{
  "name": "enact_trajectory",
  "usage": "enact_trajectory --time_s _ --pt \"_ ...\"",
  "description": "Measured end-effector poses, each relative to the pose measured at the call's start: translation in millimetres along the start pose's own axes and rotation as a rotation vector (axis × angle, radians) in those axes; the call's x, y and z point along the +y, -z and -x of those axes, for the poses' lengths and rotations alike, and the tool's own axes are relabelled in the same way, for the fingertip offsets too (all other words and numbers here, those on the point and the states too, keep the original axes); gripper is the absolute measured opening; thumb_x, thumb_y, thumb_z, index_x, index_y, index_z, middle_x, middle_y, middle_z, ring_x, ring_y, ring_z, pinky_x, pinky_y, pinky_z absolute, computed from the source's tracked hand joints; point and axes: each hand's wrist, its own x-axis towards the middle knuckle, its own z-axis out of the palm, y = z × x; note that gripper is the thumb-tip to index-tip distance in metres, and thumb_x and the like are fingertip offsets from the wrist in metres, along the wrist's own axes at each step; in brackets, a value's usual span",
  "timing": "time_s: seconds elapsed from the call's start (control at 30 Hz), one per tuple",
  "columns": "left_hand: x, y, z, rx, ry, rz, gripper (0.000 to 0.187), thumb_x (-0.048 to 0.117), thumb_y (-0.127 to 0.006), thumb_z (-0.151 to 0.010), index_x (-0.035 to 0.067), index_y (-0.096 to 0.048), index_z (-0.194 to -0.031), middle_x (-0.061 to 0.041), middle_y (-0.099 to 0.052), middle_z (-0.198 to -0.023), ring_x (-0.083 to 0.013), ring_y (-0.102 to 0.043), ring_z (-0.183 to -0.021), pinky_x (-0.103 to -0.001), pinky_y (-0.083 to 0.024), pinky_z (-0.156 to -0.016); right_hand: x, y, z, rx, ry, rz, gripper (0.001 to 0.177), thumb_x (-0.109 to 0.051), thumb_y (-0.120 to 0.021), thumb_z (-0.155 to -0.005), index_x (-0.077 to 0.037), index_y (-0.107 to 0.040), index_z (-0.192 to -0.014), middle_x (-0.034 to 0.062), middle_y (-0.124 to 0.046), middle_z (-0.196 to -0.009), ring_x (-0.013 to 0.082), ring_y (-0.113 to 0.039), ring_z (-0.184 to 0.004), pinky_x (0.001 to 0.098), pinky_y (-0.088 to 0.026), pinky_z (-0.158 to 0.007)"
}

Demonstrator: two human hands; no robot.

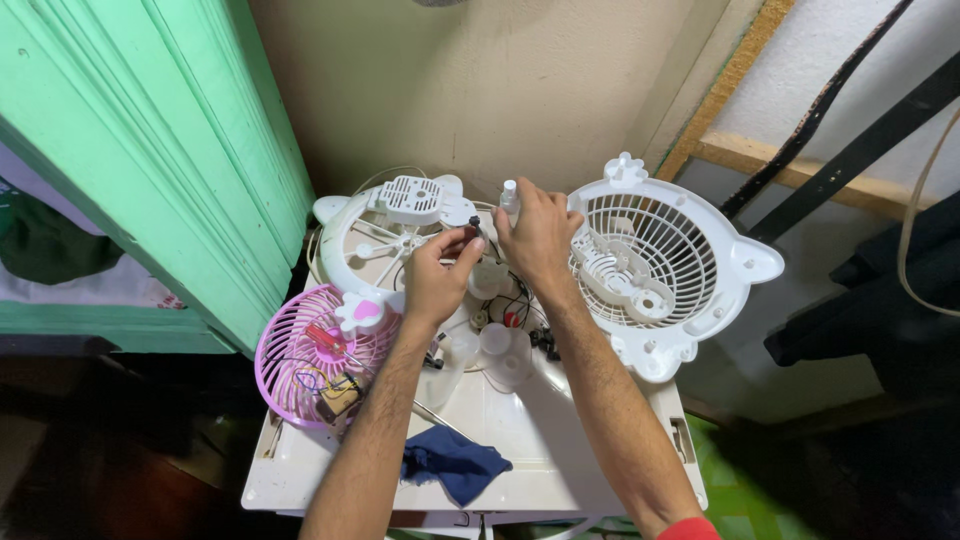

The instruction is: The person disassembles a small pink fan, removes the motor, and cleans it with a spray and cloth. They then reassemble the motor into the fan housing and tighten screws with a screwdriver.

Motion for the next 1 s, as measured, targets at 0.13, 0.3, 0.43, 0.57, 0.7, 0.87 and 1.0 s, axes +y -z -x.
enact_trajectory --time_s 0.13,0.3,0.43,0.57,0.7,0.87,1.0 --pt "-16 2 -1 -0.115 0.181 0.32 0.027 0.021 -0.066 -0.1 0.002 -0.075 -0.117 -0.005 -0.078 -0.101 -0.0068 -0.068 -0.085 -0.026 -0.054 -0.074 -2 -2 -4 -0.094 -0.052 0.016 0.04 -0.028 -0.074 -0.092 -0.009 -0.066 -0.127 0.0117 -0.074 -0.107 0.0321 -0.059 -0.116 0.0621 -0.029 -0.094" --pt "-17 6 0 -0.132 0.302 0.449 0.029 0.024 -0.06 -0.103 0.004 -0.074 -0.119 -0.004 -0.078 -0.106 -0.0076 -0.068 -0.087 -0.026 -0.054 -0.077 -13 7 -9 0.019 -0.008 -0.041 0.038 -0.023 -0.073 -0.092 -0.007 -0.066 -0.125 0.0127 -0.072 -0.107 0.0315 -0.063 -0.113 0.0648 -0.025 -0.098" --pt "-13 9 1 -0.119 0.297 0.49 0.029 0.022 -0.06 -0.103 0.003 -0.072 -0.121 -0.005 -0.077 -0.107 -0.0095 -0.069 -0.093 -0.028 -0.055 -0.08 -22 31 -7 0.223 0.206 -0.237 0.035 -0.016 -0.068 -0.099 -0.004 -0.061 -0.131 0.0155 -0.071 -0.115 0.0288 -0.067 -0.112 0.0551 -0.04 -0.098" --pt "-5 11 4 -0.136 0.263 0.514 0.031 0.02 -0.059 -0.103 0.001 -0.071 -0.125 -0.008 -0.077 -0.11 -0.0117 -0.07 -0.095 -0.03 -0.058 -0.082 -32 64 12 0.164 0.212 -0.573 0.032 -0.015 -0.062 -0.109 -0.003 -0.056 -0.138 0.0159 -0.064 -0.114 0.0211 -0.067 -0.101 0.0353 -0.058 -0.085" --pt "6 13 8 -0.17 0.262 0.593 0.032 0.017 -0.059 -0.103 0.0 -0.068 -0.129 -0.011 -0.076 -0.113 -0.0127 -0.07 -0.097 -0.031 -0.057 -0.084 -38 84 44 -0.107 -0.005 -1.035 0.033 -0.024 -0.05 -0.107 -0.007 -0.046 -0.134 0.0043 -0.062 -0.102 0.0124 -0.071 -0.084 0.0263 -0.063 -0.068" --pt "19 15 19 -0.259 0.133 0.542 0.034 0.015 -0.065 -0.101 -0.001 -0.066 -0.131 -0.011 -0.076 -0.117 -0.0136 -0.07 -0.107 -0.03 -0.056 -0.095 -31 85 70 -0.358 -0.243 -1.153 0.052 -0.05 -0.039 -0.105 -0.003 -0.06 -0.106 0.0071 -0.059 -0.067 0.0168 -0.059 -0.052 0.0311 -0.05 -0.047" --pt "26 8 28 -0.335 0.088 0.45 0.037 0.014 -0.072 -0.096 0.0 -0.068 -0.13 -0.01 -0.076 -0.118 -0.0138 -0.07 -0.11 -0.031 -0.057 -0.1 -20 76 79 -0.491 -0.534 -1.317 0.071 -0.066 -0.034 -0.1 -0.002 -0.058 -0.078 0.0086 -0.055 -0.059 0.0219 -0.054 -0.043 0.0373 -0.049 -0.043"
